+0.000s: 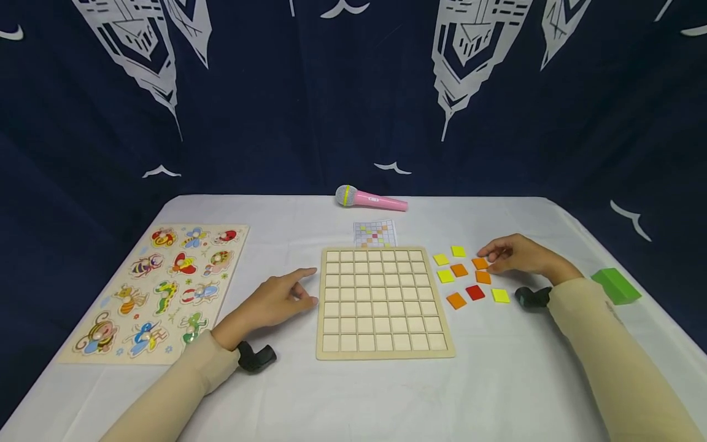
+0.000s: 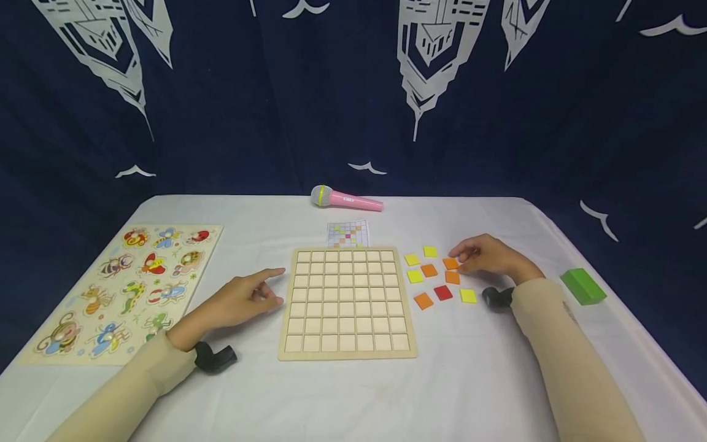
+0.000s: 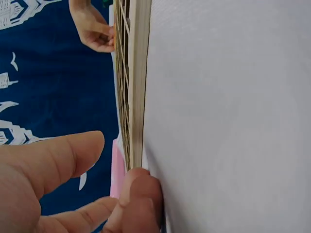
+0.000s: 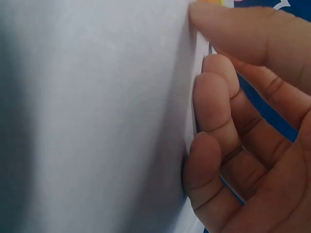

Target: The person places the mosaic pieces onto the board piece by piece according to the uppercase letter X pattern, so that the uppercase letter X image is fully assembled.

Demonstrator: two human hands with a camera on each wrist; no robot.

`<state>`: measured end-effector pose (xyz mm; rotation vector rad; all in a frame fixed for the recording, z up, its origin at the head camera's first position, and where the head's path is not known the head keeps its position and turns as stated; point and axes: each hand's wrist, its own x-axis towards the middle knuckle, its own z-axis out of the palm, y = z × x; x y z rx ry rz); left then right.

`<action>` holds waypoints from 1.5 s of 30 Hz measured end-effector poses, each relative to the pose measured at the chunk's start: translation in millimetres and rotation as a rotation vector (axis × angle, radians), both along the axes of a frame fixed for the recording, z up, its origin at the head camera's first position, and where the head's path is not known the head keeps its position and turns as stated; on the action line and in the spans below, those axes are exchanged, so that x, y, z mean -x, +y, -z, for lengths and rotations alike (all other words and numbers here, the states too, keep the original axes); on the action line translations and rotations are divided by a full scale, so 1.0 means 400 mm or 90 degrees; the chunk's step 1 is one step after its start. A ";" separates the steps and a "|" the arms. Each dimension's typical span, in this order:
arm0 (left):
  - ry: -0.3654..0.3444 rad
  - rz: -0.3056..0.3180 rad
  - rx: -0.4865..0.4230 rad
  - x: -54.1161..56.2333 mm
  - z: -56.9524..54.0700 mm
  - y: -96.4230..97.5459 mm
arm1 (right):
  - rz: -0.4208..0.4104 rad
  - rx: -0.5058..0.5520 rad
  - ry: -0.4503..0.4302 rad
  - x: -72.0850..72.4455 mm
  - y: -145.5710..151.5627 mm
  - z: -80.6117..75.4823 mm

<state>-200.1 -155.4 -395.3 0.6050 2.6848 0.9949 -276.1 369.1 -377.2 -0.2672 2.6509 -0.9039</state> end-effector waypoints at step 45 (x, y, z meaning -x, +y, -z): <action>-0.172 0.011 -0.155 0.011 0.042 0.012 | 0.029 0.178 0.043 -0.027 -0.139 -0.022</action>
